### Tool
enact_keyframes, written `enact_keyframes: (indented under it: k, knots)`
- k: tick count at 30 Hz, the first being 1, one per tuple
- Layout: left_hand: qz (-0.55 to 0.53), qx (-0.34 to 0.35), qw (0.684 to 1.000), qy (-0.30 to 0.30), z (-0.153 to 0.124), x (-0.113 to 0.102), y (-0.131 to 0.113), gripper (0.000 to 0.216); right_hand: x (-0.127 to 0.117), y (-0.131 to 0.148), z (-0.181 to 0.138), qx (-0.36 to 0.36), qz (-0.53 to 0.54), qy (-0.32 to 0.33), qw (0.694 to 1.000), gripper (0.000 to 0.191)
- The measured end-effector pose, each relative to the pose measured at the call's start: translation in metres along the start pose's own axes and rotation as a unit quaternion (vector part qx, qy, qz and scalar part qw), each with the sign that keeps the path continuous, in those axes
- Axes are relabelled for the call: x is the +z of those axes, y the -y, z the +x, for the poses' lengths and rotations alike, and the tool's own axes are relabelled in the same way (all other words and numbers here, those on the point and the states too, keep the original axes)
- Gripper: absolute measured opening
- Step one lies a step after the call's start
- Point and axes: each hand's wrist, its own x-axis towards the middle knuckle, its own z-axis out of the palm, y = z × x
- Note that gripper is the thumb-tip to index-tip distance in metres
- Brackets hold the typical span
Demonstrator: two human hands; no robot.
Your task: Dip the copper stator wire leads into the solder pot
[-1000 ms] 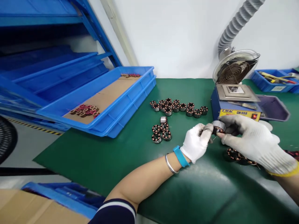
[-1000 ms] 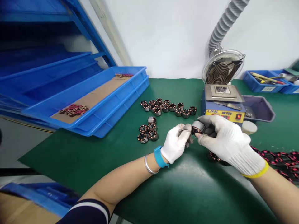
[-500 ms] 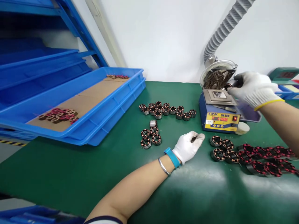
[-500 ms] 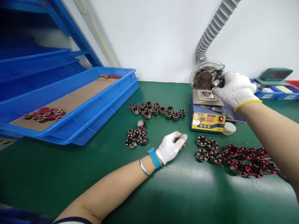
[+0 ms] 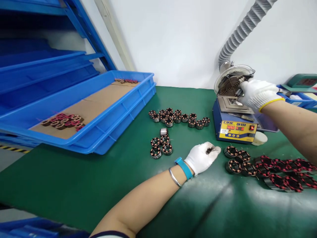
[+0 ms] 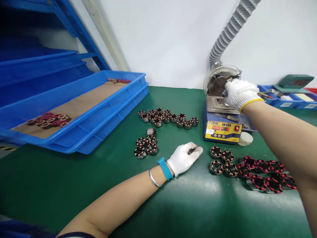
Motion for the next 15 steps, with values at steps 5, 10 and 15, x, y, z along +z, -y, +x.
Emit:
enact_keyframes:
  k: [5, 10, 15]
  knots:
    - [-0.004, -0.003, 1.000, -0.004, -0.001, 0.000, -0.001, 0.027, -0.006, 0.001, -0.003, 0.004, -0.010, -0.009, 1.000, 0.055]
    - [-0.074, -0.020, 0.997, -0.032, 0.001, 0.002, 0.002, 0.028, -0.026, 0.002, -0.020, 0.070, 0.045, -0.043, 0.996, 0.056]
    - [-0.077, 0.000, 0.995, -0.071, 0.000, 0.000, 0.001, 0.053, -0.008, 0.021, -0.064, 0.079, 0.219, -0.037, 0.972, 0.061]
